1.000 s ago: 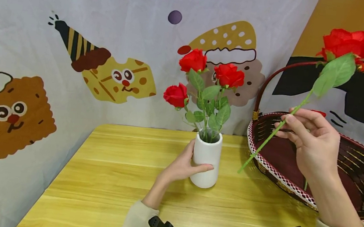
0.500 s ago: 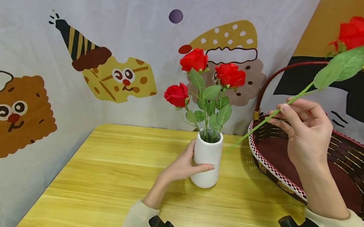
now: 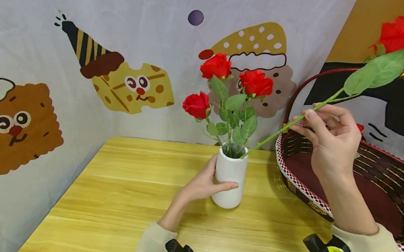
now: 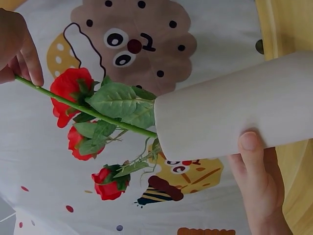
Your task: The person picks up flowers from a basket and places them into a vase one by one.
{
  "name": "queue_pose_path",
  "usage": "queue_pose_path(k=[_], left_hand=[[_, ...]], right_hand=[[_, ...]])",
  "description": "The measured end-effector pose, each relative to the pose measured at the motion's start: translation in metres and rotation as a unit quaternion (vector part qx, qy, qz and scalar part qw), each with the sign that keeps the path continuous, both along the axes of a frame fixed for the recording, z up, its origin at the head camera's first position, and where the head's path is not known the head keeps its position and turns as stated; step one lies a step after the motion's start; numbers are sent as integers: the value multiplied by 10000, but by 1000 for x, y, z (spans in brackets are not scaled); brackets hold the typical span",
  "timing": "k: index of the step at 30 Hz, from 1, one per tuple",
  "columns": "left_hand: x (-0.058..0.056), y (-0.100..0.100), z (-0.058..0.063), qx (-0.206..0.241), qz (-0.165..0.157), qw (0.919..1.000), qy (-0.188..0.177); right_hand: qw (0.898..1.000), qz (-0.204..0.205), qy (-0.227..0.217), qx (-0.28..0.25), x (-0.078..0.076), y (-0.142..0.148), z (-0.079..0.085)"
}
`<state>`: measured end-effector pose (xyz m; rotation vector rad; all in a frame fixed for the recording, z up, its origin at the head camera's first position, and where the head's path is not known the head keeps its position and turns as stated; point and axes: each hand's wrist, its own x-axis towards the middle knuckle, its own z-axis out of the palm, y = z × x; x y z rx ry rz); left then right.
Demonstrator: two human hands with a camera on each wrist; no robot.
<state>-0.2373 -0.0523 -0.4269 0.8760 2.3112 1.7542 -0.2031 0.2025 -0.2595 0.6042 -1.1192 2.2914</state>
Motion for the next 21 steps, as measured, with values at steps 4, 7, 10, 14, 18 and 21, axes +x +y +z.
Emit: queue_pose_path(k=[4,7,10,14,18,21], left_hand=[[-1,0,-1,9,-15,10000,20],[-1,0,-1,35,-38,10000,20],[-1,0,-1,43,-46,10000,17],[-1,-1,-1,52,-38,10000,-2],[0,0,-1,55,-46,10000,-10],[-1,0,-1,55,-53,10000,10]], right_hand=[[9999,-92,-29,102,-1,-2,0],[9997,-136,-58,198,-2,-5,-1],[9995,-104,-36,292,-4,-9,-5],[9991,-29,15,431,-6,-13,-11],[9976,-151,-39,680,-6,-17,-19],[9957,-276,-112,875,-6,-19,-24]])
